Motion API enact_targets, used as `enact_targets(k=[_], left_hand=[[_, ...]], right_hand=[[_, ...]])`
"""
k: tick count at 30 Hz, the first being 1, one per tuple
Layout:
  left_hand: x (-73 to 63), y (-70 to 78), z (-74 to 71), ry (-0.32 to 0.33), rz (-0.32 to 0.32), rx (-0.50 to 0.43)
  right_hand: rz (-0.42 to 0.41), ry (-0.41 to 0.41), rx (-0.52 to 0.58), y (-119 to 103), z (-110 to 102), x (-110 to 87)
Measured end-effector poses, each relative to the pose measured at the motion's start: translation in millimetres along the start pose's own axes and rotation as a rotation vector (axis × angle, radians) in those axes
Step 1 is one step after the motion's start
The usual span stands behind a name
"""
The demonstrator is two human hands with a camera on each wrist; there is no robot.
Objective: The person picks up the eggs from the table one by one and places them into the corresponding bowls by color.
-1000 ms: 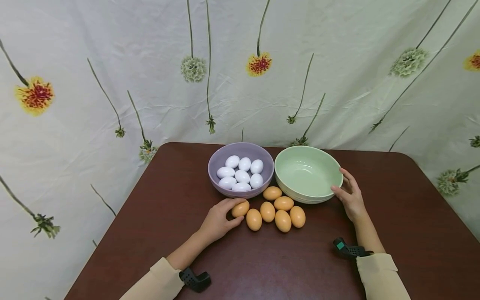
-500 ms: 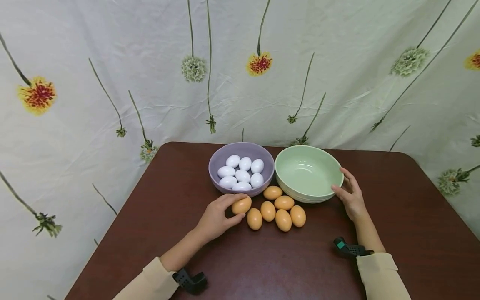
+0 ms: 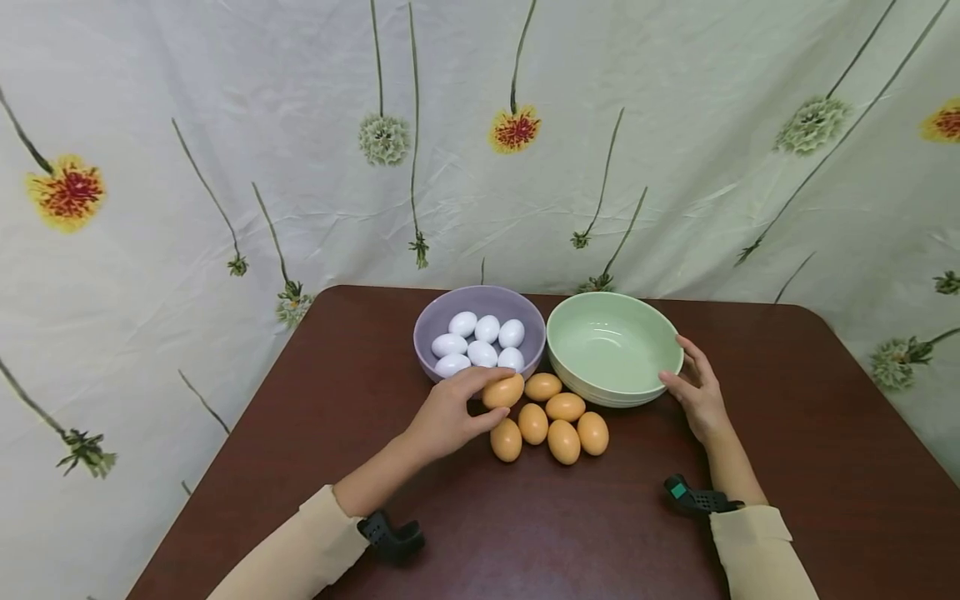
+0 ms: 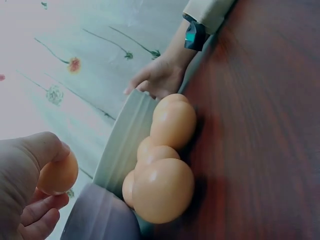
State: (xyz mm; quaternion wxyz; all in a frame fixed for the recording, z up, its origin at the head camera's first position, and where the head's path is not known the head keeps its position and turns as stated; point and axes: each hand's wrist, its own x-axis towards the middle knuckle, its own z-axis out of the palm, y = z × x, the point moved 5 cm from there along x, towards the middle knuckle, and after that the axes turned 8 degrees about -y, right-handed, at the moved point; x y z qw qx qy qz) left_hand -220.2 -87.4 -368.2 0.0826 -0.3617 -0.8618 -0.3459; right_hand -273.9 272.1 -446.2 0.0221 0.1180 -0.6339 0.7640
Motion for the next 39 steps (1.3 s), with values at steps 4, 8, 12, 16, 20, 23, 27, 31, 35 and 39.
enact_targets(k=[4,8,12,16,20,23,27,31,35,39], left_hand=[[14.2,-2.3,1.8,-0.025,0.015,0.008],[26.8,-4.4,3.1,-0.037,0.043,0.025],[37.7,-6.1,4.9,-0.044,0.077,0.037],[50.1,-9.2,7.0,-0.046,0.080,0.053],[63.6,-11.4,9.0,-0.055,0.052,0.050],[71.7,-11.1,11.5,-0.055,0.042,0.046],[79.5,-8.1,15.2,-0.051,0.042,0.033],[87.1,-5.7,21.4,-0.070,0.033,0.019],[96.2,-4.2,30.3,-0.089,0.018,0.012],[107.1,-0.3,39.4,-0.096,0.014,0.006]], right_hand=[[0.003,0.000,-0.005,0,0,0.0],[0.010,0.010,-0.005,0,0,-0.7],[0.014,0.009,-0.008,1,0,-2.2],[0.016,0.007,-0.013,2,0,-3.0],[0.022,0.009,-0.013,2,0,-2.3],[0.026,0.011,-0.012,1,0,-1.9],[0.021,0.009,-0.009,2,0,-2.0],[0.024,0.011,-0.012,3,0,-2.0],[0.038,0.017,-0.018,1,2,-1.6],[0.041,0.020,-0.023,1,1,0.6]])
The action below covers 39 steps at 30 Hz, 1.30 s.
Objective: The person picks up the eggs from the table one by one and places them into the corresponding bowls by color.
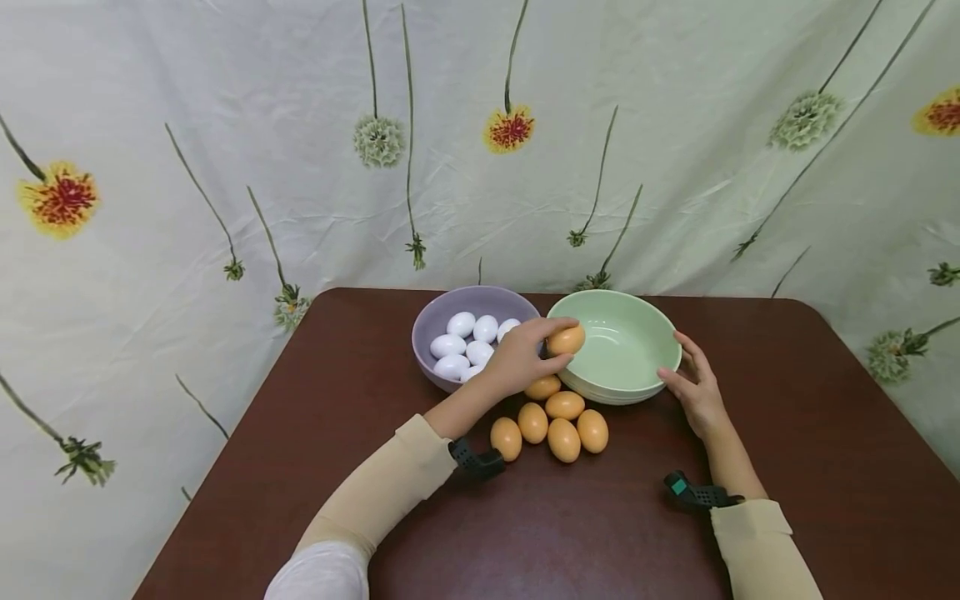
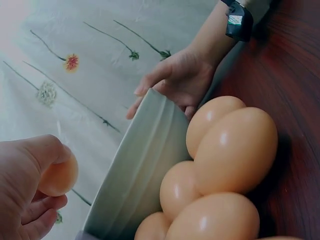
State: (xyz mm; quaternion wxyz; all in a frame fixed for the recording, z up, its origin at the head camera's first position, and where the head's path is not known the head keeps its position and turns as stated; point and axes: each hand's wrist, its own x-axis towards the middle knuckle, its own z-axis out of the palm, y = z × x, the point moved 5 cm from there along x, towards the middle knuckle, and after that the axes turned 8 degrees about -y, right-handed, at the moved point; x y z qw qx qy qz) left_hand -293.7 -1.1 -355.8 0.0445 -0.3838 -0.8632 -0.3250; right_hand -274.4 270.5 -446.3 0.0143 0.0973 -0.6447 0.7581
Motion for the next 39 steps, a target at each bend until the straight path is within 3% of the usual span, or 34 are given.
enact_targets(k=[11,20,34,39], left_hand=[[35.1,9.0,21.3,-0.104,-0.047,-0.012],[57.6,6.6,37.6,-0.161,-0.075,-0.020],[79.2,-6.2,59.4,-0.236,-0.152,0.035],[86.4,-10.7,64.4,-0.310,-0.146,0.090]], right_hand=[[-0.081,-0.057,-0.004,1,-2,1.3],[-0.007,-0.019,-0.019,0,-2,1.8],[-0.007,-0.023,-0.013,2,-3,1.1],[-0.006,-0.013,-0.002,2,-3,1.2]])
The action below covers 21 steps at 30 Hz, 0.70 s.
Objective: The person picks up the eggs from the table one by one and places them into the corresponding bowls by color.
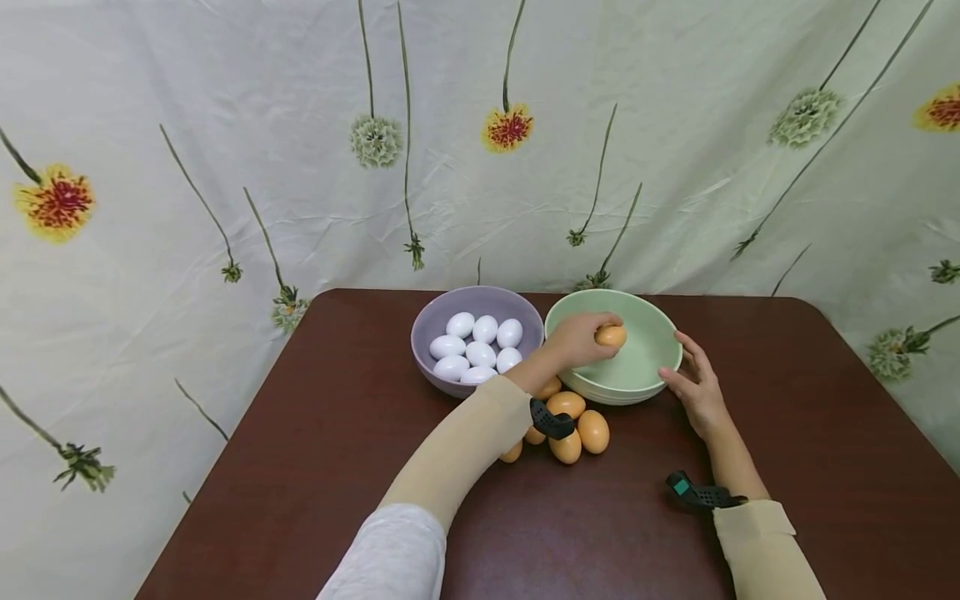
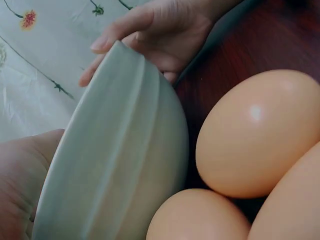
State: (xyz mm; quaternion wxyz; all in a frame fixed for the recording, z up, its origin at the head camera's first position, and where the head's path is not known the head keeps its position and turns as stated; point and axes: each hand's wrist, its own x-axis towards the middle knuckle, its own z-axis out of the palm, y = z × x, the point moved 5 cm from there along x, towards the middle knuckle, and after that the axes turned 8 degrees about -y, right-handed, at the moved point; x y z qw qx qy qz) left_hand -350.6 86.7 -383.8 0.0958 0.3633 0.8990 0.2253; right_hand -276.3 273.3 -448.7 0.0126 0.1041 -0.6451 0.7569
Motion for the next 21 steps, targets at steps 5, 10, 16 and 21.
enact_targets(k=[5,10,16,21], left_hand=[[6.6,-1.6,4.5,-0.117,0.012,0.080],[9.1,-2.0,7.7,-0.227,0.004,0.094],[11.9,-3.4,13.4,-0.288,-0.013,0.131],[12.5,-2.9,14.2,-0.305,-0.019,0.144]], right_hand=[[0.009,0.000,-0.011,1,0,0.7],[0.013,0.000,-0.017,-1,2,0.4],[0.019,0.008,-0.017,-1,3,0.7],[0.023,0.016,-0.017,-1,2,0.9]])
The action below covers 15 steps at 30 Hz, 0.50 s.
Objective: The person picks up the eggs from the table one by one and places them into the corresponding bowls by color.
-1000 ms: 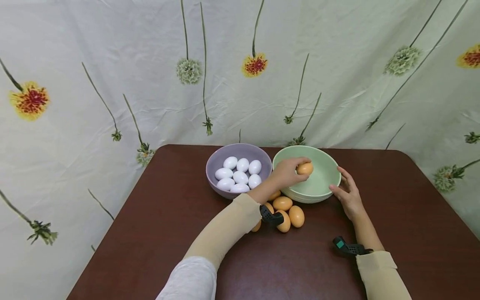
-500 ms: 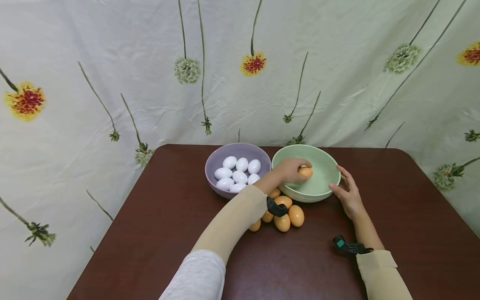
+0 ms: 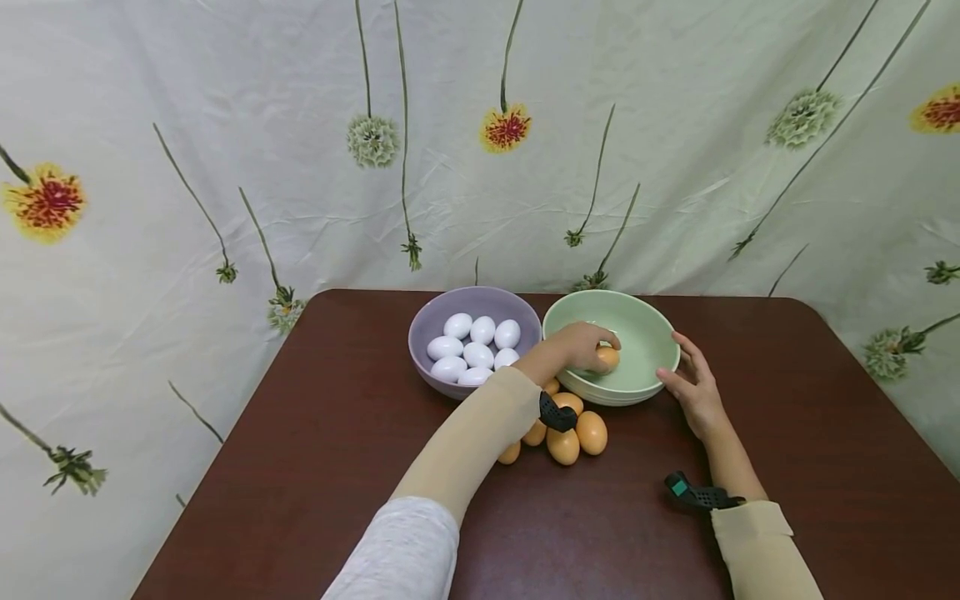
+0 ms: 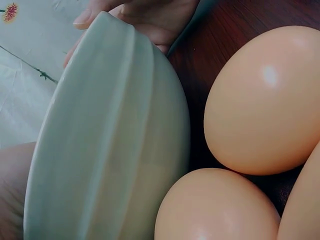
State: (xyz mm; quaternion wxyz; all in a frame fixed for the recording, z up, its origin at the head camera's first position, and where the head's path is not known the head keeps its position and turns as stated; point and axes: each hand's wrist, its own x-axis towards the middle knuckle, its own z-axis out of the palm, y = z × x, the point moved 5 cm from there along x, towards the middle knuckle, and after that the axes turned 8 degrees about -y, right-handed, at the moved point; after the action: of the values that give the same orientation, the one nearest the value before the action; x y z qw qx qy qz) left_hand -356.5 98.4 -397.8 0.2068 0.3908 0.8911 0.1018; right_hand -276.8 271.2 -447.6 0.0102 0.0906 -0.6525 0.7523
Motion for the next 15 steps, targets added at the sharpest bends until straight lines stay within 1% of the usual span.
enact_targets(k=[4,6,13,15], left_hand=[[-0.4,-0.9,0.3,-0.004,-0.012,-0.018],[-0.2,-1.9,0.1,0.010,-0.011,-0.030],[0.1,-6.2,-3.3,0.108,0.003,-0.098],[-0.9,-6.4,-5.0,0.135,0.017,-0.119]], right_hand=[[-0.005,-0.004,-0.001,0.0,0.7,-0.1],[-0.007,-0.006,-0.004,0.0,0.8,0.0],[-0.012,-0.008,-0.005,-0.6,1.1,-0.2],[-0.013,-0.008,-0.002,-0.9,1.1,-0.2]])
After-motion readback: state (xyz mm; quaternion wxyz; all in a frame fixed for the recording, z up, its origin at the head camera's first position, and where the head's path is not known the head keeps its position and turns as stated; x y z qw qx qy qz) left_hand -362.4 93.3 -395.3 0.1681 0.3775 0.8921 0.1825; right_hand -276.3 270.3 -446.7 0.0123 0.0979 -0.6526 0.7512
